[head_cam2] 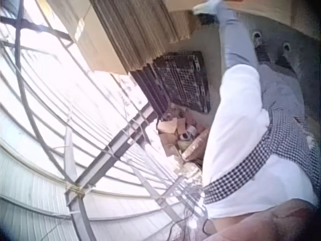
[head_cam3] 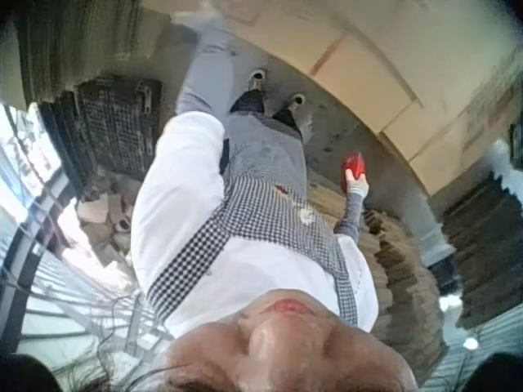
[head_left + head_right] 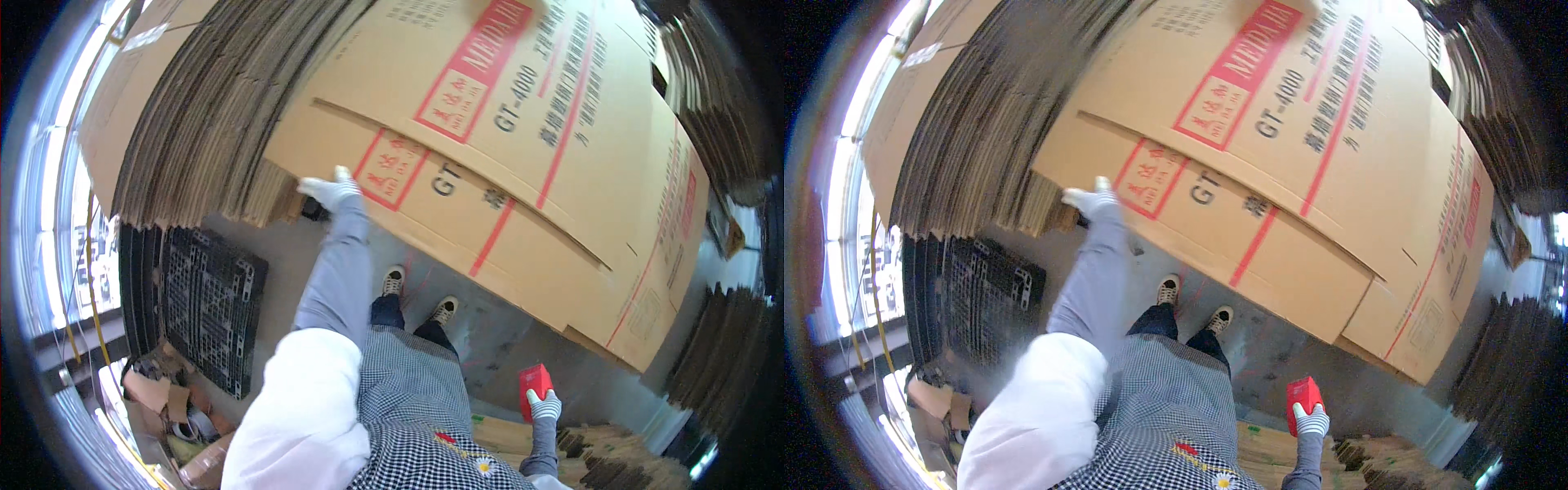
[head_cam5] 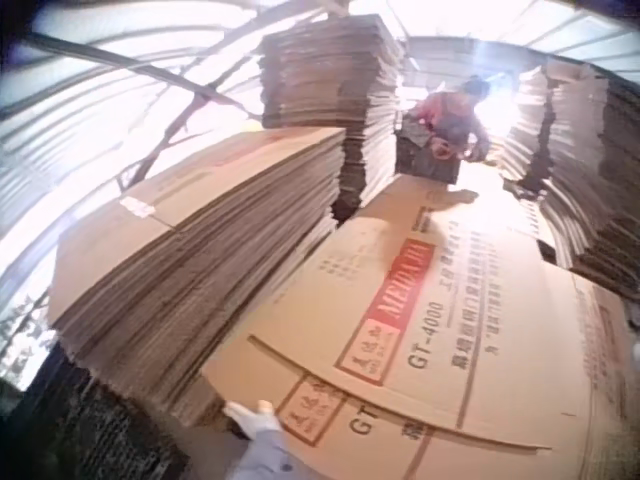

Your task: Applying adhesive tape to large cardboard sheets to prepare them for box assembly and stacking them.

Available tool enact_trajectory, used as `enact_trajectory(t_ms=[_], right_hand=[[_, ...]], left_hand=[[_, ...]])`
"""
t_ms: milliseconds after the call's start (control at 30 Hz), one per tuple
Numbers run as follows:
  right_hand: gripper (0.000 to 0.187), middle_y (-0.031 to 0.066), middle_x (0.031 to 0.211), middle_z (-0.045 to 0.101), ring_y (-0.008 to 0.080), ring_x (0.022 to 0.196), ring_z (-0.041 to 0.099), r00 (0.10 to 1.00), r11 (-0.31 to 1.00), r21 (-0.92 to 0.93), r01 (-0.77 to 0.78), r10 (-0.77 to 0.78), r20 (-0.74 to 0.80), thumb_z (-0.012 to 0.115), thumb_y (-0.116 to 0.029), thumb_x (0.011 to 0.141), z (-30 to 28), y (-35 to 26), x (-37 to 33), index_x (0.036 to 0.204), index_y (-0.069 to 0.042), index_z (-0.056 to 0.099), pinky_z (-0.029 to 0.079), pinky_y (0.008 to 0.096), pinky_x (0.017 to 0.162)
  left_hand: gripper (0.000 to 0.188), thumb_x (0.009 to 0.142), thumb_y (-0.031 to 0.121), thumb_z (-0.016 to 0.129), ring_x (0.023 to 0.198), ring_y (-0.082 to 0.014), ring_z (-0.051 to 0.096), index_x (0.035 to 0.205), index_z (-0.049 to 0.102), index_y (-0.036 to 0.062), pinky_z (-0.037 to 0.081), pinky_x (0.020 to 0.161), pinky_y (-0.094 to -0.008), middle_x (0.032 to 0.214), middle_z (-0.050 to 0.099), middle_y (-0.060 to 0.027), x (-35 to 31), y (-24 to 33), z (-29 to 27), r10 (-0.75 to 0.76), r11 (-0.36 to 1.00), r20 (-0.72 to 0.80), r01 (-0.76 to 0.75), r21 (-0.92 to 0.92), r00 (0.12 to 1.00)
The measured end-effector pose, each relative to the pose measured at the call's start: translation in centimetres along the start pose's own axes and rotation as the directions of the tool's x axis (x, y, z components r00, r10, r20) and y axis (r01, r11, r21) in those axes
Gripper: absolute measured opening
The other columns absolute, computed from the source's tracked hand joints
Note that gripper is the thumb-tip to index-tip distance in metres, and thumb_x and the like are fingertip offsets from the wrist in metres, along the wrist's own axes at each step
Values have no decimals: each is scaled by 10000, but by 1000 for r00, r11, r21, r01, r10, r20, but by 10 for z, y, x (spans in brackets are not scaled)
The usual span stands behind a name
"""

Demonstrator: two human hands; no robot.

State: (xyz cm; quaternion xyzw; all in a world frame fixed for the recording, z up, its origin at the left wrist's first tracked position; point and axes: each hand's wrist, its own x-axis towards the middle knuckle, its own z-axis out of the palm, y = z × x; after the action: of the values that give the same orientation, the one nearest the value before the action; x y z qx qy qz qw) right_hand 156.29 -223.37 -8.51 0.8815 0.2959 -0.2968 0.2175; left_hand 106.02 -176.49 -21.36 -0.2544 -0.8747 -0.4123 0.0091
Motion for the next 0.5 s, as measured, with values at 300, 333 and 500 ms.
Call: enact_trajectory(t_ms=[300, 333, 500], right_hand=[[813, 247, 955, 624, 350, 922, 612, 989, 989, 126, -72, 55, 139, 548, -731, 604, -3, 62, -17, 943, 1, 645, 471, 401, 821], [830, 251, 970, 619, 350, 931, 609, 989, 984, 170, -61, 37, 140, 536, -737, 617, -3, 57, -9, 969, 8, 634, 466, 400, 829], [886, 244, 1031, 606, 348, 975, 594, 983, 901, 408, -147, 88, 160, 474, -761, 651, -15, 92, -2, 1101, -4, 571, 451, 397, 863]], left_hand=[[486, 931, 371, 440, 1155, -264, 462, 1297, 378, 57, 399, 968, -421, 1311, 431, -112, -381, 41, -118, 90, 288, 946, 917, 275, -312], [506, 918, 395, 454, 1159, -329, 452, 1286, 389, 54, 393, 955, -485, 1309, 431, -149, -414, 48, -154, -8, 502, 867, 748, 434, -497], [466, 913, 333, 456, 1049, -352, 536, 1216, 453, -22, 463, 873, -454, 1209, 516, -223, -476, 103, -142, -216, 896, 469, 17, 445, -856]])
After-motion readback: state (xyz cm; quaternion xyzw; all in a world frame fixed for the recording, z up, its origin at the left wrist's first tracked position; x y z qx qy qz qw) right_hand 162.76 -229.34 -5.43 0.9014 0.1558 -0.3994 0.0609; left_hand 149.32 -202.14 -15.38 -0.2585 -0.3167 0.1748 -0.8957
